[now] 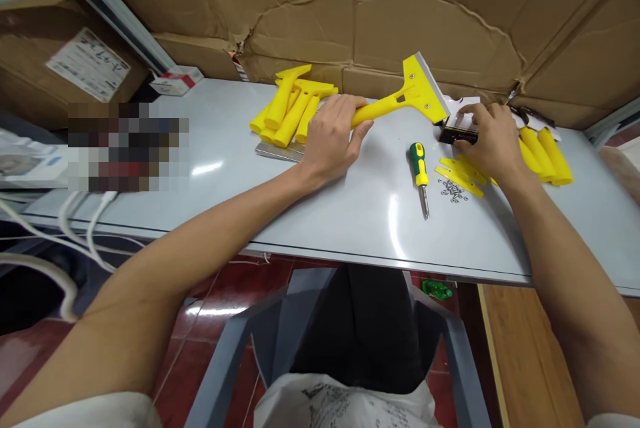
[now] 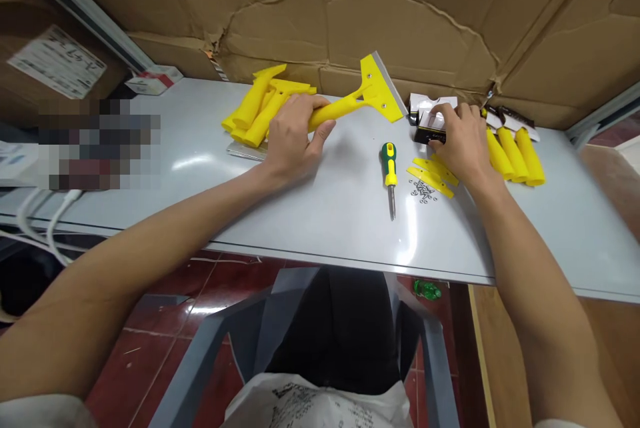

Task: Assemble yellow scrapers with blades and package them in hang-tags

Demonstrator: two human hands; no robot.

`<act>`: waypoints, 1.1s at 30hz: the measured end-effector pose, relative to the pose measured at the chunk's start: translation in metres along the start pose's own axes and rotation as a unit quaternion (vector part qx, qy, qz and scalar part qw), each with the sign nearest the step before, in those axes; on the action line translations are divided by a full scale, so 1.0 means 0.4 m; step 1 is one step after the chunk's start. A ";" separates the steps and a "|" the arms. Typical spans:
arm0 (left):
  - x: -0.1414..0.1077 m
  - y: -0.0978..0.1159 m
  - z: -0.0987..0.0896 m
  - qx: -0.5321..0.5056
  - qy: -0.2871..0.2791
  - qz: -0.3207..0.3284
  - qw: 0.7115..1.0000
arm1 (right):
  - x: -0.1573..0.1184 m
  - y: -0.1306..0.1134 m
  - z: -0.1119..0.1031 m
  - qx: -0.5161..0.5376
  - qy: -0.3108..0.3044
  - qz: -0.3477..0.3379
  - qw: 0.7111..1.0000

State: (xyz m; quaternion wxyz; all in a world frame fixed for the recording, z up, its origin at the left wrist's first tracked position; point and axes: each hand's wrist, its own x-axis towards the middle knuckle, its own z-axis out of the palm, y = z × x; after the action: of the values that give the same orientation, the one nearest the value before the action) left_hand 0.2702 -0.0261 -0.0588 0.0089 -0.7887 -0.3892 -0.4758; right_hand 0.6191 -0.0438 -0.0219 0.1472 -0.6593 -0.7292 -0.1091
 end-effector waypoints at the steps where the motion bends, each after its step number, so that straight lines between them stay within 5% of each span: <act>1: 0.000 -0.001 0.001 -0.006 0.003 0.004 1.000 | 0.001 -0.003 -0.001 0.007 -0.006 0.003 1.000; 5: -0.001 -0.006 0.001 -0.037 0.005 0.000 0.999 | -0.001 -0.006 -0.004 0.030 -0.006 0.006 1.000; 9: 0.000 -0.007 -0.001 -0.100 0.007 -0.039 0.994 | -0.008 -0.015 -0.018 0.111 0.083 0.009 0.990; 13: 0.016 -0.001 -0.013 -0.195 0.001 -0.095 0.976 | -0.004 -0.033 -0.031 0.303 0.168 -0.003 0.938; 23: 0.022 0.032 -0.010 -0.479 -0.027 -0.242 0.843 | -0.015 -0.077 -0.003 0.621 0.037 -0.051 0.781; 33: 0.037 0.084 -0.033 -0.537 -0.017 -0.348 0.768 | -0.057 -0.169 -0.010 0.625 -0.035 -0.098 0.773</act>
State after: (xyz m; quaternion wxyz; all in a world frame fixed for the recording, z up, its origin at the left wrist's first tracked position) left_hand 0.2850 -0.0455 -0.0285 -0.5890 -0.4834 -0.3184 -0.5639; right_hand 0.5541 -0.0736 -0.0240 0.4899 -0.3502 -0.7020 0.3803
